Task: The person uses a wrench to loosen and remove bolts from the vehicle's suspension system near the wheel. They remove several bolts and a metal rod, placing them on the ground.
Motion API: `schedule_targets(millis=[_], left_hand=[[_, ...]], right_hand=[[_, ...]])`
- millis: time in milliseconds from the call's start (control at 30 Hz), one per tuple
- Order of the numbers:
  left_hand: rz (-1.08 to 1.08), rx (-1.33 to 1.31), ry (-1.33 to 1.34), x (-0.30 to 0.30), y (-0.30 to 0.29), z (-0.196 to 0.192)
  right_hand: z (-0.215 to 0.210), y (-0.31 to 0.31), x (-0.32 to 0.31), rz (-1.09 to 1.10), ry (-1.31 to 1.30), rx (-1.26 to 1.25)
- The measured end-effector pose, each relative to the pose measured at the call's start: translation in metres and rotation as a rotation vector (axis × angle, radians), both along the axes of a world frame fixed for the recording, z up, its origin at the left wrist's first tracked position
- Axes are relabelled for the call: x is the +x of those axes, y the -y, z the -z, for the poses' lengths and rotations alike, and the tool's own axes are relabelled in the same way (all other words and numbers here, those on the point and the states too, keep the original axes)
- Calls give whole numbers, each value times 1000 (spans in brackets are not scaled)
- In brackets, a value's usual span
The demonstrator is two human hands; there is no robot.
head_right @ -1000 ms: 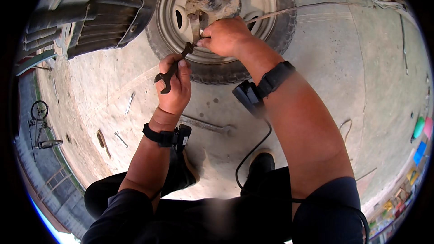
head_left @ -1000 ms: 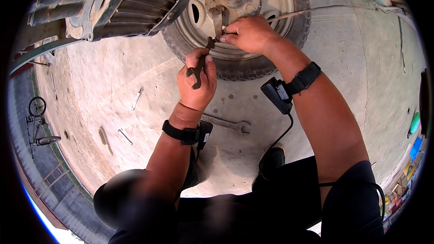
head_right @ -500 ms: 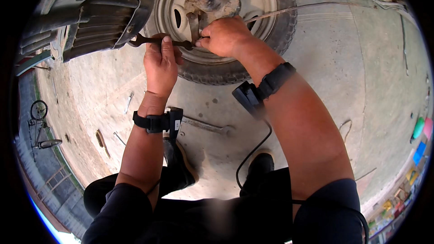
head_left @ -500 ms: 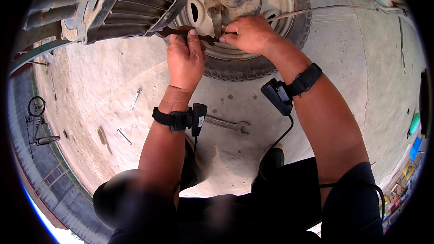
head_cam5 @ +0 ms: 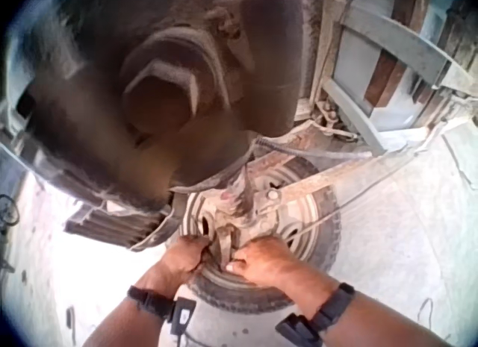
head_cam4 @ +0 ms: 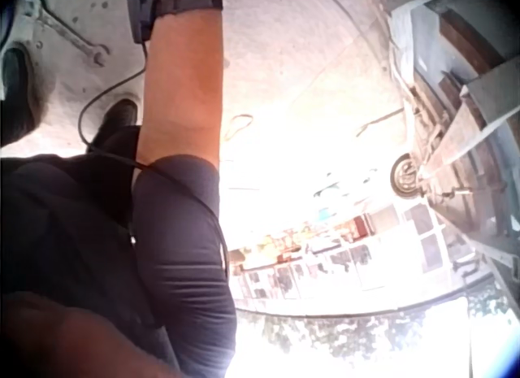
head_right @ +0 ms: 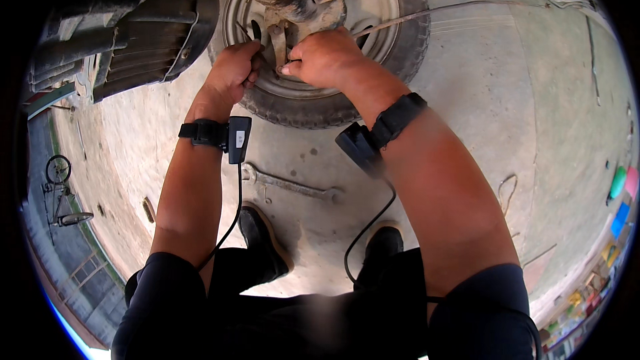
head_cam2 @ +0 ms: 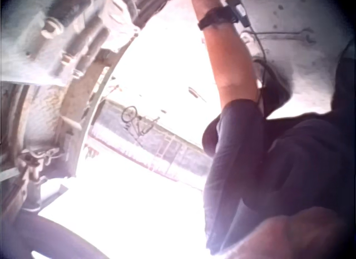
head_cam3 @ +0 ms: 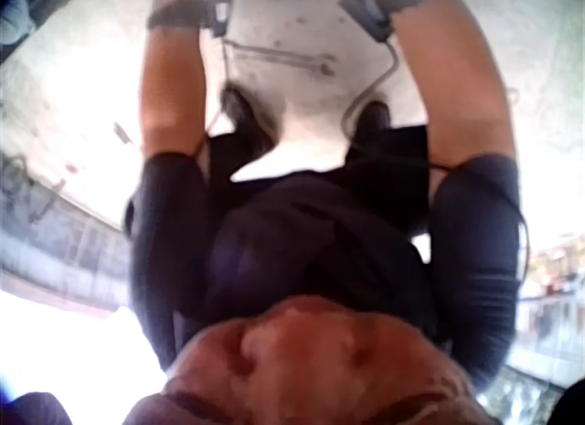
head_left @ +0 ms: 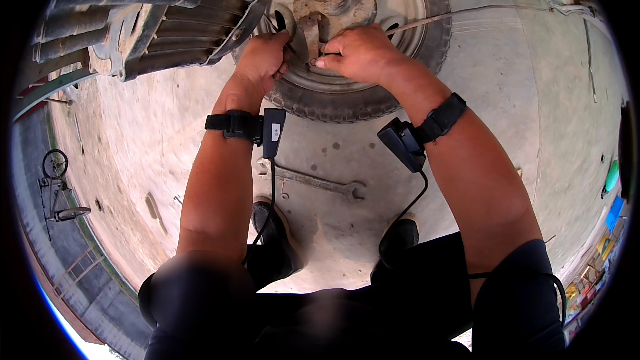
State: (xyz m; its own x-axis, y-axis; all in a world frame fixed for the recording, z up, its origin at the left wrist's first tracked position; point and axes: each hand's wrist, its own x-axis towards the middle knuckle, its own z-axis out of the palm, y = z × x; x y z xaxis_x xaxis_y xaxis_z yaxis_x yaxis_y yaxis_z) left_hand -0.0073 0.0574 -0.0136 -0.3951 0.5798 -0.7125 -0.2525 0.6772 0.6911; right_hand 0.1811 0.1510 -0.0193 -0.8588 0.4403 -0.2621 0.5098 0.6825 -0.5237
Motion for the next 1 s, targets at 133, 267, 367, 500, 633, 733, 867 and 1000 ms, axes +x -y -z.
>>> schedule_targets(millis=[133, 267, 367, 500, 633, 733, 867, 1000], left_hand=[[21, 55, -84, -3, 0, -16], [-11, 174, -211, 8, 15, -26], [-54, 364, -462, 27, 45, -29], [62, 471, -756, 61, 78, -28], [81, 540, -819, 76, 88, -13], [141, 592, -939, 77, 91, -3], [273, 562, -1030, 77, 95, -2], [241, 558, -1041, 78, 94, 1]], right_hand=[[-3, 1, -1, 8, 3, -5], [3, 1, 2, 17, 6, 9], [-4, 2, 1, 14, 40, -5], [-4, 2, -1, 9, 65, -9], [-6, 1, -2, 10, 70, -23], [-4, 1, 0, 14, 35, -26], [-6, -1, -2, -9, 72, 1], [-5, 1, -2, -1, 53, 4]])
